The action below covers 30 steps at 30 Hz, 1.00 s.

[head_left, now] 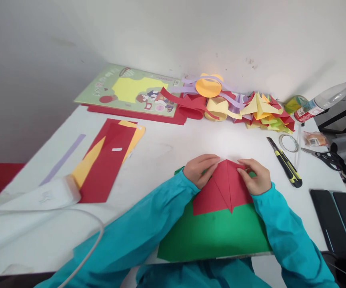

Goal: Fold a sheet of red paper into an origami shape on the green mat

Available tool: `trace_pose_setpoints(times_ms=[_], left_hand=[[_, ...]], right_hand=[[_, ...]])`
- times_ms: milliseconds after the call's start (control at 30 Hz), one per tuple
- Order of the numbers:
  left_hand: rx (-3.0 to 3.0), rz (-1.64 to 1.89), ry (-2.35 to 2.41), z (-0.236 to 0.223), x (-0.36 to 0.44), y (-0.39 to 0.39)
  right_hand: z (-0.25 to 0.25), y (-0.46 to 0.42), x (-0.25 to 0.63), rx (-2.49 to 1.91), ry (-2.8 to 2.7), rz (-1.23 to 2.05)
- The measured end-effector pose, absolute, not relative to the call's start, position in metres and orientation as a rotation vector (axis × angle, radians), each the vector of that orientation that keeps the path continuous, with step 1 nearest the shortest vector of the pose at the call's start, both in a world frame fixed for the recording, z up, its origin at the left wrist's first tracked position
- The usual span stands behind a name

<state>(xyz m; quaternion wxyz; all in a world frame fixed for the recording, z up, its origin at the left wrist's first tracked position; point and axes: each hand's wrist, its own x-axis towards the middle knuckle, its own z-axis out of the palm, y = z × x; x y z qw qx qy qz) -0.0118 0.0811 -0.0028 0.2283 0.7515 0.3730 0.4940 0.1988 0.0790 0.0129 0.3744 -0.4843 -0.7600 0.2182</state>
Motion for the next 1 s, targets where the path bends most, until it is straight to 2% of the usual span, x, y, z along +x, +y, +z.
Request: trace_pose_setpoints(times_ms=[167, 267, 433, 600, 1000], left_hand=[[1.011, 1.043, 0.809, 0.005, -0.017, 0.081], [0.803, 0.962, 0.736, 0.006, -0.014, 0.079], [0.86, 0.927, 0.839, 0.016, -0.012, 0.074], [0.898, 0.946, 0.842, 0.019, -0.016, 0.074], [1.213, 0.834, 0.947, 0.002, -0.021, 0.083]], right_hand=[[0.009, 0.092, 0.206, -1.114, -1.387, 1.103], [0.005, 0.095, 0.205, -1.083, -1.234, 1.251], [0.002, 0.093, 0.2, -1.103, -1.159, 1.353], [0.004, 0.089, 0.197, -1.15, -1.178, 1.316], [0.003, 0.093, 0.213, -1.221, -1.631, 1.24]])
